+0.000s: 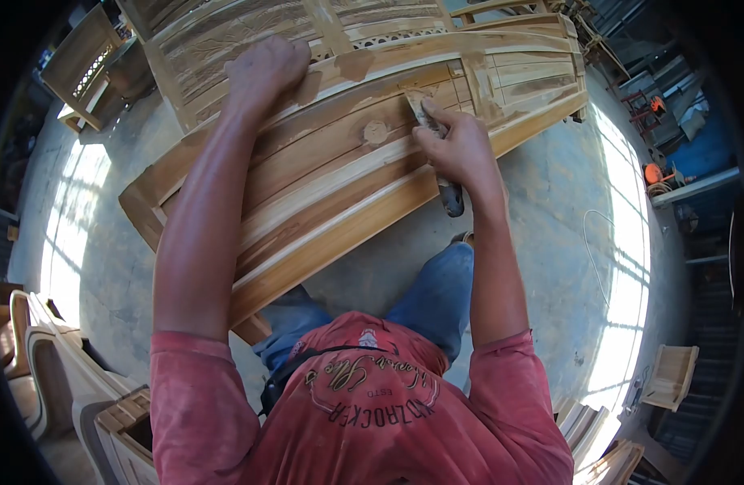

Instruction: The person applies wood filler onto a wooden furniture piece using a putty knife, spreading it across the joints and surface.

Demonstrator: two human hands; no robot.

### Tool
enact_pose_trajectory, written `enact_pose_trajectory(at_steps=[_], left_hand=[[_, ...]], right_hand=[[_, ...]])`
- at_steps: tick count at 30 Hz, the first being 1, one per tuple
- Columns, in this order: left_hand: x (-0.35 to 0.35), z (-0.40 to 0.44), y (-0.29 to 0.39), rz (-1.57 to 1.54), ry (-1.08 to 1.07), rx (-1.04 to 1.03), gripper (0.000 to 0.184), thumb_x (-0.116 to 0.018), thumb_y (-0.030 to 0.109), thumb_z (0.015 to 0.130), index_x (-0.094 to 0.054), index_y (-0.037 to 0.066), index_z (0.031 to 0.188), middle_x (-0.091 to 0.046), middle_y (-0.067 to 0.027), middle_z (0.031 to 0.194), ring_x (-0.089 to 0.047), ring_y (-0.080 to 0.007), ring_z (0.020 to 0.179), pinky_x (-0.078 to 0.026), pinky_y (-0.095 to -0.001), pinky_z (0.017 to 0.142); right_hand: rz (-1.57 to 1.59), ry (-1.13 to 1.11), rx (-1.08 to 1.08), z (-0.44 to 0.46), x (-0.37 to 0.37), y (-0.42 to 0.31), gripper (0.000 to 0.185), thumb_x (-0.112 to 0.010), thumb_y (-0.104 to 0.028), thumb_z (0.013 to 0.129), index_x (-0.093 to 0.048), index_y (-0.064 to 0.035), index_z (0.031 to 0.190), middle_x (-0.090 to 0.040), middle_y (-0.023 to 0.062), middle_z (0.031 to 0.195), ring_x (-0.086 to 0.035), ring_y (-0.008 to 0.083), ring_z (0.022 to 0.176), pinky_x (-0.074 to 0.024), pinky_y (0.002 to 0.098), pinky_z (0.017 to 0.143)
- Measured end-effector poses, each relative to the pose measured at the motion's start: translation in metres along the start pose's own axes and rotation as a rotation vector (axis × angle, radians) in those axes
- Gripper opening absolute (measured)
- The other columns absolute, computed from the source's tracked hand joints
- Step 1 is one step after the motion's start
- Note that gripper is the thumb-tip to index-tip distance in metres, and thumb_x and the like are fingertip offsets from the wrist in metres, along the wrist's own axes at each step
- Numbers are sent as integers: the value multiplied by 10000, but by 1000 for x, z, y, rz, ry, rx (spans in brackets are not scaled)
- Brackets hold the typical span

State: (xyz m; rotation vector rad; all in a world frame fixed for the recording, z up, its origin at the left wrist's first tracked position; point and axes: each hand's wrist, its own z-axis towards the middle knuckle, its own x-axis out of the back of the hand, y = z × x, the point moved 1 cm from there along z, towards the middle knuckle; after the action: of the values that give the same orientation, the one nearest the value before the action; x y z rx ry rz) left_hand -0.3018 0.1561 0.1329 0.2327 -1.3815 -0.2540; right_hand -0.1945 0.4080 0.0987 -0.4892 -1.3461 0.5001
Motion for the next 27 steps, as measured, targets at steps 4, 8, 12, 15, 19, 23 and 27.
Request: enact_pose_trajectory(at_steps=[4,8,12,15,19,23,27], left_hand=[[-6,1,-3,-63,56,-10,505,-371,347,841,-693,-22,966,-686,-219,1030,-630,-406,927,-404,-539,826],[-2,1,-1,-54,38,-18,489,-382,338,835,-700,-8,969,-691,-211,1027,-634,-397,922,-403,-535,813],[1,-1,0,-52,-19,-14,519,-367,371,854,-679,-24,979,-683,-212,1047,-629,-409,937,-413,-533,831],[7,-2,3,-52,-56,-22,558,-348,406,874,-656,-45,987,-675,-217,1069,-623,-424,953,-423,-532,853],[13,-9,13,106,-25,-101,267,-610,275,811,-686,21,842,-680,-162,850,-640,-360,820,-508,-422,746],[4,-6,-1,-10,-1,-52,481,-413,370,856,-663,-30,949,-673,-206,1020,-624,-409,929,-442,-511,831],[-6,3,-2,-53,52,-44,523,-369,376,856,-677,-27,983,-681,-209,1065,-626,-412,955,-412,-547,823]], right_hand=[[166,119,-89,41,9,37,429,-633,-225,789,-667,53,1114,-579,66,620,-482,122,461,-410,251,437],[332,3,-171,58,17,21,359,-616,-227,776,-695,62,974,-591,99,624,-508,152,493,-452,285,452],[363,-95,-207,54,8,-5,300,-610,-221,773,-692,57,848,-568,92,599,-498,149,475,-445,282,419],[343,-117,-219,38,-5,-23,270,-608,-214,774,-662,48,734,-539,80,560,-467,142,428,-417,271,366],[322,-160,-194,13,-29,-55,279,-589,-189,769,-626,75,688,-534,99,525,-453,177,393,-424,303,372],[97,-272,-87,-6,-27,-70,268,-591,-178,785,-658,79,818,-572,139,605,-514,223,478,-468,333,467],[3,-84,145,-21,-18,-30,275,-607,-157,806,-667,27,1001,-586,132,679,-519,222,554,-468,332,548]])
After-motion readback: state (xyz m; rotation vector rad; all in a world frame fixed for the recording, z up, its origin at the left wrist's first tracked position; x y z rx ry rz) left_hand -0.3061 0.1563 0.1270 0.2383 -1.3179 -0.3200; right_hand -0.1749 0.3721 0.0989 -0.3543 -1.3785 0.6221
